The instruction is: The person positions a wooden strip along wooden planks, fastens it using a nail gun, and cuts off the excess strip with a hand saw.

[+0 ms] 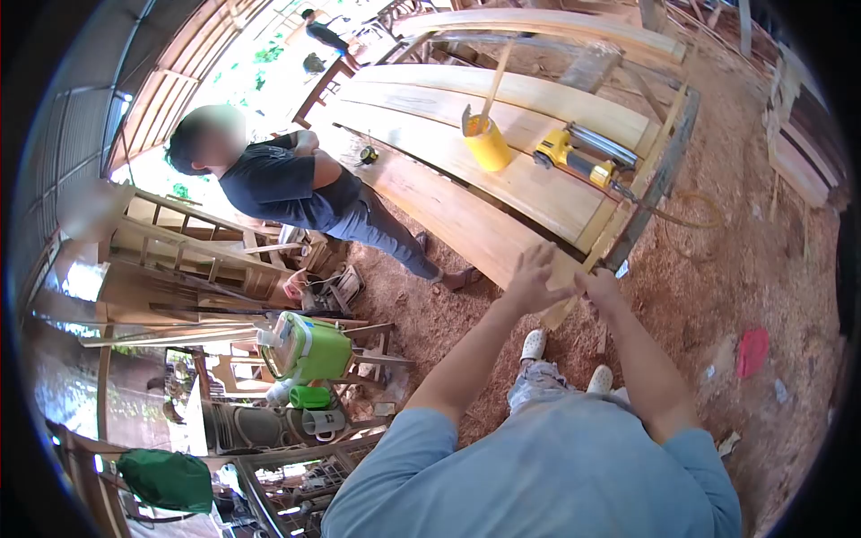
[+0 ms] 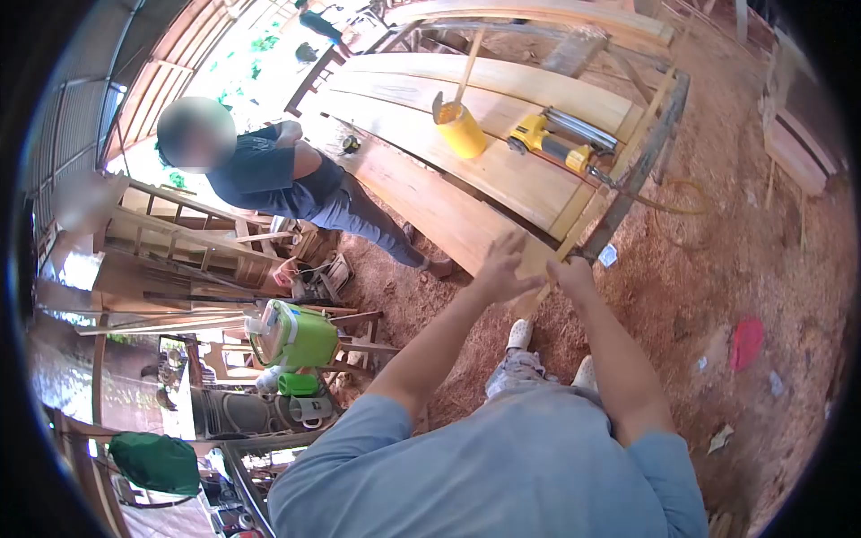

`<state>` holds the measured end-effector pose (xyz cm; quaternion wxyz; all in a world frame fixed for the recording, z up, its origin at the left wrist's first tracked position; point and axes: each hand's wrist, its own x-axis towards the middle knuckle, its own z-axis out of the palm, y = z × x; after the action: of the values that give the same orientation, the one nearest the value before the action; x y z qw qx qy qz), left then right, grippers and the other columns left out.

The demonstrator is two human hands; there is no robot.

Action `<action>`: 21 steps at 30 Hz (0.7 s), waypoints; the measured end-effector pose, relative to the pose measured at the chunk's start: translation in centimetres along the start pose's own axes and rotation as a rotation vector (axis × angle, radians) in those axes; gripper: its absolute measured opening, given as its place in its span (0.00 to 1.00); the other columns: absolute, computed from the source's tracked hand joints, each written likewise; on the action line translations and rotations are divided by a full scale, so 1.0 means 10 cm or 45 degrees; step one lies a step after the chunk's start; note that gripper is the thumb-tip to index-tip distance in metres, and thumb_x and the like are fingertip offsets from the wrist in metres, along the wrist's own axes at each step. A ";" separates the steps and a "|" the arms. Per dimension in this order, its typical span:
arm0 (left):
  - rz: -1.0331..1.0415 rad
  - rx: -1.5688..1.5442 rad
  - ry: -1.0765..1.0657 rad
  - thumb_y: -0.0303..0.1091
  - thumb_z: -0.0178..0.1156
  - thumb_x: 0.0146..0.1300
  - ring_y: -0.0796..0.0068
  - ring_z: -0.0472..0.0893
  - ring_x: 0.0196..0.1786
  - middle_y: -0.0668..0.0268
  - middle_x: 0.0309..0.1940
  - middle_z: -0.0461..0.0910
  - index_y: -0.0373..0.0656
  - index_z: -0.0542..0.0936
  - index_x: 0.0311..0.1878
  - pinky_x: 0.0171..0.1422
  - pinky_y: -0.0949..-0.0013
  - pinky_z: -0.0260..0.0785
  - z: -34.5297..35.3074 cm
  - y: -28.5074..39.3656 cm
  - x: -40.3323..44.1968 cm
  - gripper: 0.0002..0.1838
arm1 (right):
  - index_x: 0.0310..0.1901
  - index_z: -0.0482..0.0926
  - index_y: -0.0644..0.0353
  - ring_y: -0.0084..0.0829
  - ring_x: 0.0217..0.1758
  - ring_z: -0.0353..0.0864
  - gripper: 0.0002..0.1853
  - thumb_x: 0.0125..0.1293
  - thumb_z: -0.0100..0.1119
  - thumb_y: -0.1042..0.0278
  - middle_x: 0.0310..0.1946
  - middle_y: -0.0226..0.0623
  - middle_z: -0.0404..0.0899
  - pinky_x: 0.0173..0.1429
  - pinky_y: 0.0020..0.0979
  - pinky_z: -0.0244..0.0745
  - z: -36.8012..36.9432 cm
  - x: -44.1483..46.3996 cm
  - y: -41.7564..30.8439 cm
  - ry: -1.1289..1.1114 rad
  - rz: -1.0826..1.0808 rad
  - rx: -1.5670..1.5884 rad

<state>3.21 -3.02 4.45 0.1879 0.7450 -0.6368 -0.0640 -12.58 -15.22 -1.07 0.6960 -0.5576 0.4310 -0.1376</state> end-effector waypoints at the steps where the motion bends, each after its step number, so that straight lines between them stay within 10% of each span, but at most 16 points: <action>1: 0.001 0.005 0.019 0.61 0.70 0.58 0.44 0.59 0.81 0.47 0.77 0.64 0.26 0.84 0.49 0.83 0.43 0.48 0.06 -0.03 0.04 0.38 | 0.39 0.83 0.61 0.23 0.21 0.74 0.13 0.68 0.65 0.57 0.25 0.30 0.80 0.22 0.28 0.64 -0.01 0.00 0.00 0.004 0.034 -0.017; 4: 0.161 -0.004 -0.041 0.63 0.68 0.57 0.42 0.54 0.82 0.50 0.79 0.61 0.29 0.86 0.37 0.84 0.36 0.41 0.16 -0.08 0.09 0.36 | 0.39 0.83 0.61 0.23 0.21 0.74 0.14 0.70 0.64 0.57 0.25 0.31 0.81 0.22 0.29 0.65 0.02 -0.01 0.01 0.044 0.011 -0.031; 21: 0.067 0.213 -0.150 0.55 0.49 0.71 0.36 0.47 0.83 0.42 0.81 0.50 0.43 0.89 0.44 0.84 0.33 0.33 0.31 0.09 0.04 0.27 | 0.44 0.86 0.64 0.24 0.23 0.77 0.14 0.70 0.64 0.60 0.27 0.32 0.83 0.26 0.28 0.70 0.03 -0.01 0.04 0.056 -0.034 0.001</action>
<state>1.41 -4.16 1.94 0.0888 0.7360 -0.6693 -0.0495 -12.58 -14.82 -1.41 0.6848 -0.5598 0.4386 -0.1593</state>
